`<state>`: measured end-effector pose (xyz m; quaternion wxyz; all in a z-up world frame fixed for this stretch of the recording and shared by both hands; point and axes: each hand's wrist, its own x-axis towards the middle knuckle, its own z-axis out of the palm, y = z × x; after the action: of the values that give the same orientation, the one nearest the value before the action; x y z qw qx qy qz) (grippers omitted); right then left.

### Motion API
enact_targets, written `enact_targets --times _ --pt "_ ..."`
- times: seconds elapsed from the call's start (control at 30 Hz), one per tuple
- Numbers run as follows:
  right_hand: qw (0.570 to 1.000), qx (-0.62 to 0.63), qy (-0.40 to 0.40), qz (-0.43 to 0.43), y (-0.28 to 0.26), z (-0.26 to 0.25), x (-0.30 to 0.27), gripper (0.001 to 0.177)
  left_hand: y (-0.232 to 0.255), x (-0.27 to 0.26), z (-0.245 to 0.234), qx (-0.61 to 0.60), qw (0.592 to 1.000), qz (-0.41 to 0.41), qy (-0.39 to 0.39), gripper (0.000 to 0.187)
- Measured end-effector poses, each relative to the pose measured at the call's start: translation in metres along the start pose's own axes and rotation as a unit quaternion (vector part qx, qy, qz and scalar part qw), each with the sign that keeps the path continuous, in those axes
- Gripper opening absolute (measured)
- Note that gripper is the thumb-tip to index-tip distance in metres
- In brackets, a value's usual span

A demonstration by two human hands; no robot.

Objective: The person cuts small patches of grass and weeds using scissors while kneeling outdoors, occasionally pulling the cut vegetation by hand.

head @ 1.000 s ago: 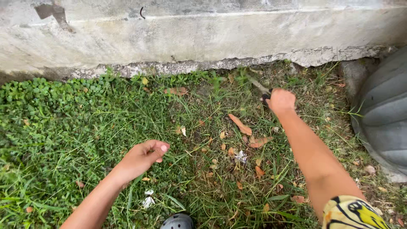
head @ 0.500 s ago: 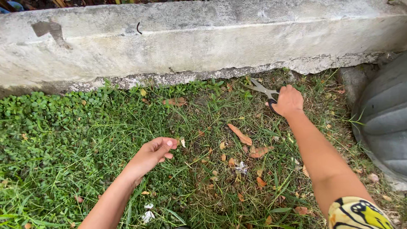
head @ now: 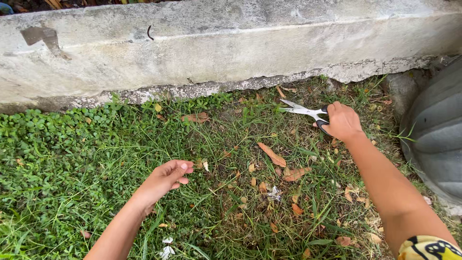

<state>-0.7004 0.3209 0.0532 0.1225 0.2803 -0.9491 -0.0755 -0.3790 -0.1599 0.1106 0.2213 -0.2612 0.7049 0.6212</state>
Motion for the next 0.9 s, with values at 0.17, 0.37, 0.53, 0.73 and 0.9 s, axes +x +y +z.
enact_targets --times 0.17,0.37,0.53,0.73,0.9 --pt "0.999 -0.026 0.025 -0.014 -0.023 0.008 0.034 0.061 -0.001 0.004 0.000 0.011 1.000 -0.012 -0.003 0.047" --pt "0.997 -0.081 -0.011 -0.008 -0.066 0.032 0.079 0.056 -0.002 0.006 0.002 0.013 1.000 -0.009 -0.006 0.046" --pt "0.991 -0.057 -0.123 0.008 -0.060 0.053 0.077 0.043 -0.008 0.006 0.004 -0.002 1.000 -0.016 -0.007 0.046" --pt "0.975 0.069 -0.123 -0.173 -0.068 0.021 0.028 0.027 -0.014 0.006 -0.001 -0.012 1.000 -0.021 -0.004 0.045" --pt "0.986 0.091 -0.063 -0.121 -0.097 -0.046 0.022 0.050 -0.019 0.002 -0.005 -0.018 0.999 -0.027 0.002 0.046"
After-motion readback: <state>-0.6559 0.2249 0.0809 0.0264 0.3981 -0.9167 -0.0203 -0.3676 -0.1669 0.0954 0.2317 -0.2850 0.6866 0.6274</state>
